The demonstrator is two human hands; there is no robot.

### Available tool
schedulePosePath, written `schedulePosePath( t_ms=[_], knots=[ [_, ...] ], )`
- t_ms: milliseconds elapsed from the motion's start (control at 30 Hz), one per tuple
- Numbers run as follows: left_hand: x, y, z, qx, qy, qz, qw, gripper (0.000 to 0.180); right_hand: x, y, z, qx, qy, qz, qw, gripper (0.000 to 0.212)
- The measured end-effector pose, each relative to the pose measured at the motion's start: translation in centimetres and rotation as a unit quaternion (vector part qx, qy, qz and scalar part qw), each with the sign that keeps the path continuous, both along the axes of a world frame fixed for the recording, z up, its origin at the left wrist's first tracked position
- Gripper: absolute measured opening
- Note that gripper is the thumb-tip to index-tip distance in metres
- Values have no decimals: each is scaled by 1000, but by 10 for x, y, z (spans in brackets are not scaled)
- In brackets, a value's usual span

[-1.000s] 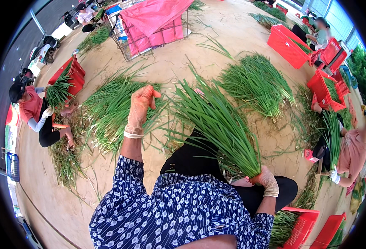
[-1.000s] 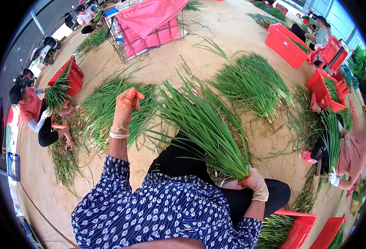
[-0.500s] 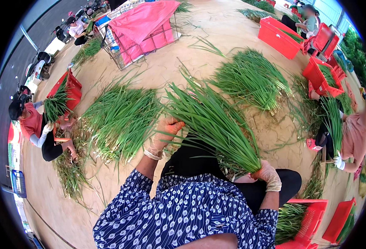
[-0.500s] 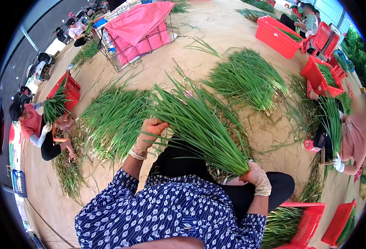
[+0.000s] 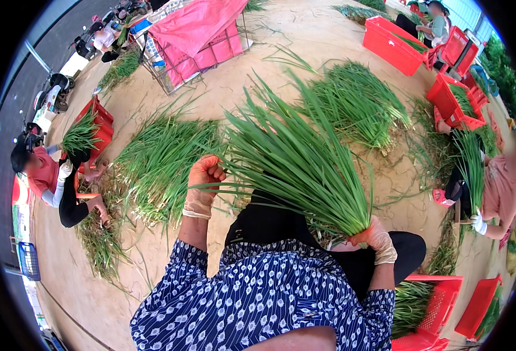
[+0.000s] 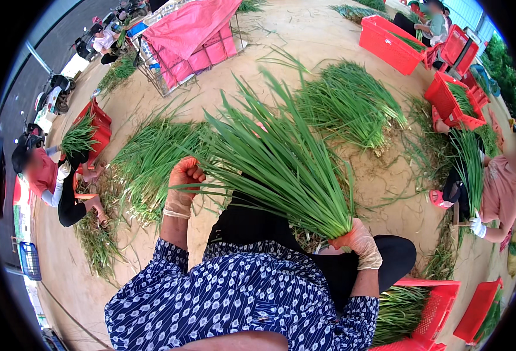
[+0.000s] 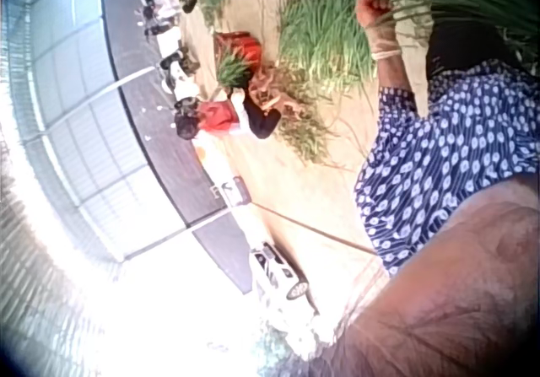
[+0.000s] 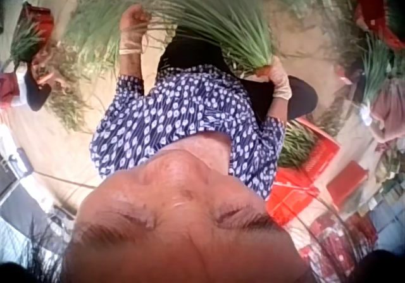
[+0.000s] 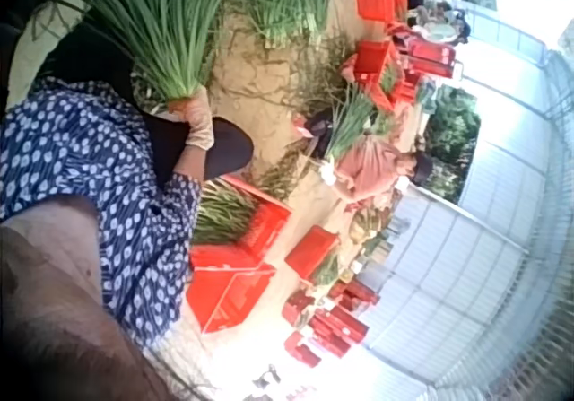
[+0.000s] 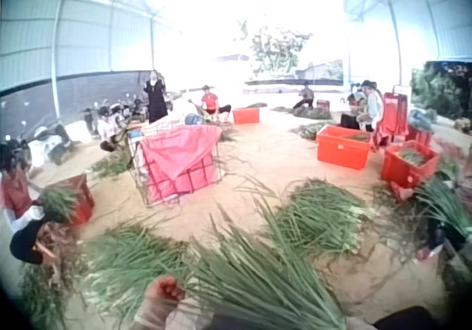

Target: The person picks up bunches of green onions from the floor, removes dry or yellowed outer leaves by hand, and places the cleaned bundles into a red plastic crate.

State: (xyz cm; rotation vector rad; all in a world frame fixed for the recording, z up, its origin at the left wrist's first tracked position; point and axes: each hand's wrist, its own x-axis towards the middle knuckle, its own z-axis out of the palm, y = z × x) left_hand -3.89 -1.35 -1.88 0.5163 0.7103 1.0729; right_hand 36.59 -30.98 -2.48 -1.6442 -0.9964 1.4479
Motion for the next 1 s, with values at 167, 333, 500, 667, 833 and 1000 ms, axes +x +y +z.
schedulePosePath(
  t_ms=[167,333,500,667,833,1000],
  knots=[
    [-52,41,-7,16,-115,106,988,17,-8,-3,14,-23,58,-19,998,31],
    [-21,5,58,263,315,273,870,33,-8,5,9,28,16,-19,999,33],
    [35,-58,86,351,339,-107,866,17,-28,4,17,39,117,-105,987,37],
    [118,-122,45,423,335,-509,671,42,-42,-2,24,88,211,-202,953,41],
    [197,-141,23,231,85,-499,831,73,-59,14,-4,182,251,-228,923,36],
    [256,-150,16,256,100,-357,893,67,-93,56,-69,305,118,-360,874,54]
  ],
)
